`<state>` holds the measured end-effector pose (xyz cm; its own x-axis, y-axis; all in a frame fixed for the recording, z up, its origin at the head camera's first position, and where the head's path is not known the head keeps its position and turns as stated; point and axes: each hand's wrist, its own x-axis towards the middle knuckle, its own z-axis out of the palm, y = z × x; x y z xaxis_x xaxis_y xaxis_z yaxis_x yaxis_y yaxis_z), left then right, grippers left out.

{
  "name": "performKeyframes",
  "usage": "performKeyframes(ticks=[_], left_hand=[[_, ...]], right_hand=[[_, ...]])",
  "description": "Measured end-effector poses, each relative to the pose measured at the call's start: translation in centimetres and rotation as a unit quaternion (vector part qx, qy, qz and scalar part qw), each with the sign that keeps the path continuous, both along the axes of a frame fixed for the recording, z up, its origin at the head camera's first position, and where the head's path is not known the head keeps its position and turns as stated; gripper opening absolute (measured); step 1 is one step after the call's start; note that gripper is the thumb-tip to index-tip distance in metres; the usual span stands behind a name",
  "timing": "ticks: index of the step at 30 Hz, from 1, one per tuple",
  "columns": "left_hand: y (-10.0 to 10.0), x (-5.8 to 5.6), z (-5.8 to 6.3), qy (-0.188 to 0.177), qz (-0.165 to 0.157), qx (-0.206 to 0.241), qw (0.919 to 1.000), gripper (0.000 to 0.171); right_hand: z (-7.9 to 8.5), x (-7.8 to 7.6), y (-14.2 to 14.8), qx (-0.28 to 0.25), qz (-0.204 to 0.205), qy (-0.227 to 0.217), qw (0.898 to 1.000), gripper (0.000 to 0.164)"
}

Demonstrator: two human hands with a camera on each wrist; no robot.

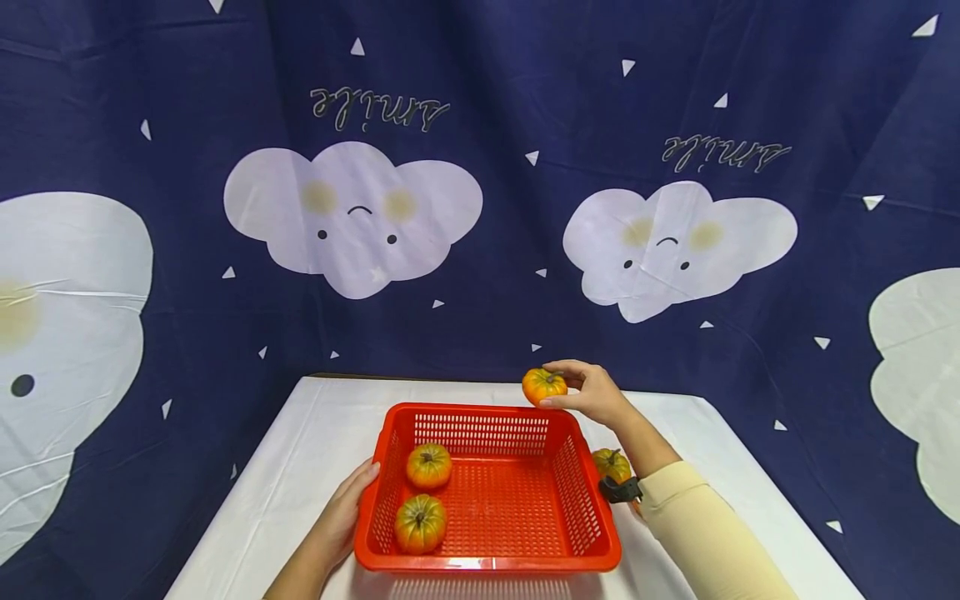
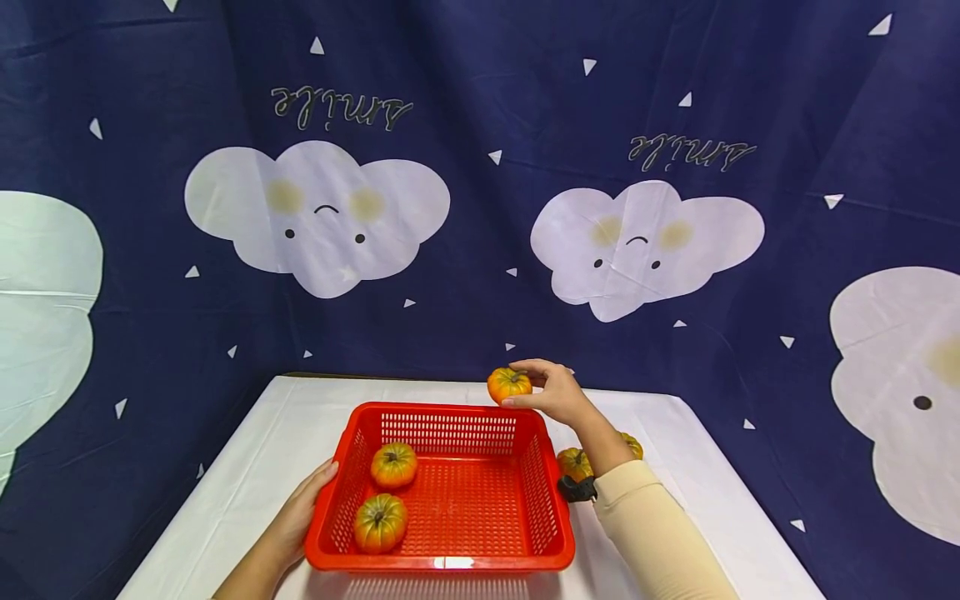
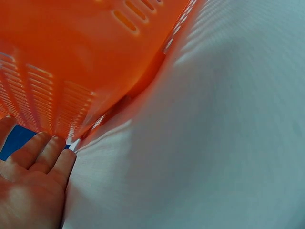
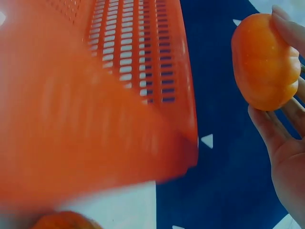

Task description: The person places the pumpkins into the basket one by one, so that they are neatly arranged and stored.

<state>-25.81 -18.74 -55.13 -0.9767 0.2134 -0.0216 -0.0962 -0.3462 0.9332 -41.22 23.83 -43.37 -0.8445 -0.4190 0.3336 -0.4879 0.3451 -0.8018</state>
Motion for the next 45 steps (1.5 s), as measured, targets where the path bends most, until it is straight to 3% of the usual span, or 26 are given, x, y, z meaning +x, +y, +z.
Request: performKeyframes(ticks=[14,24,32,45], left_hand=[[0.0,0.0,-0.2,0.007,0.001,0.016,0.9999,0.068],[-0.2,-0.2,-0.4,0.003,-0.003,0.009,0.9999,0.067],[-0.1,-0.2,-0.4,-0.002,0.002,0.005,1.0,0.068],[-0.2,-0.3,-0.5,0.009,-0.012,0.024,0.9996,0.067]], right_hand=[[-0.2,0.8,-4.2,-0.005,0.069,0.005,0.998,0.063],[-0.7,1.3,-5.5,-0.01,0.104,-0.009,0.995,0.065],[-0.2,2.0,-6.6,0.028,0.141,-0.014,0.99,0.066],[-0.7,2.2,-9.0,0.121,0.18,-0.002,0.976,0.068]])
